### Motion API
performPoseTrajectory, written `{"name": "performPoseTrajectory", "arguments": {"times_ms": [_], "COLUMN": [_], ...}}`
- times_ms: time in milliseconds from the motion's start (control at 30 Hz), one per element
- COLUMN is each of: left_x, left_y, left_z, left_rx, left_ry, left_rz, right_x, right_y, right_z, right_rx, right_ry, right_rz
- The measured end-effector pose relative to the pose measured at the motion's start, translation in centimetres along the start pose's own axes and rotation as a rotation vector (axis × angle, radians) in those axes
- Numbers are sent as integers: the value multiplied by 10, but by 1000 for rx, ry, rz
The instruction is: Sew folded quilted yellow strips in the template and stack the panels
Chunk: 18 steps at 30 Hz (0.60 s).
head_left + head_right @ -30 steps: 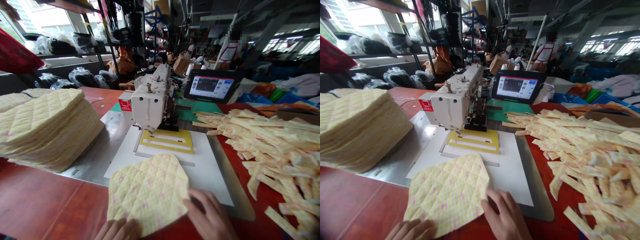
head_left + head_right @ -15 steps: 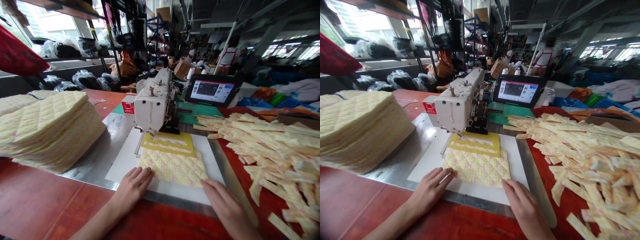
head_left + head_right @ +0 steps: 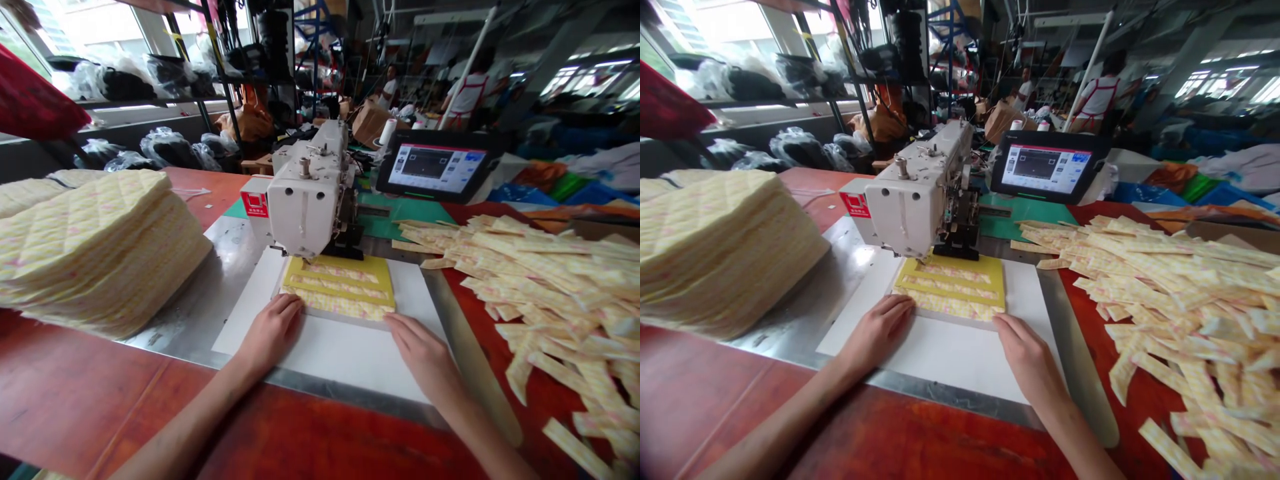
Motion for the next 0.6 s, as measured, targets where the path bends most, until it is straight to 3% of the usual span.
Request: {"name": "performPoseTrajectory", "arguments": {"times_ms": [233, 600], "left_x": [2, 4], "left_y": [4, 15], "left_z": [-3, 10], "left_rx": [-84, -204], "left_ry": [12, 155], "left_rz": [19, 6], "right_x": [-7, -8], "right_y": [3, 4], "right_z": [-1, 2], "right_rx": [-34, -15], "right_ry": [-58, 53], "right_rz": [-24, -61]}}
Point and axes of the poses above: each hand's wrist, its own x-axis away from the middle knuckle, its own y-axis out of the back of the hand, z = x × y, the point moved 9 cm from there along -x, towards the middle knuckle, and after that the axes turned 15 degrees about -z, right-handed, at the moved point
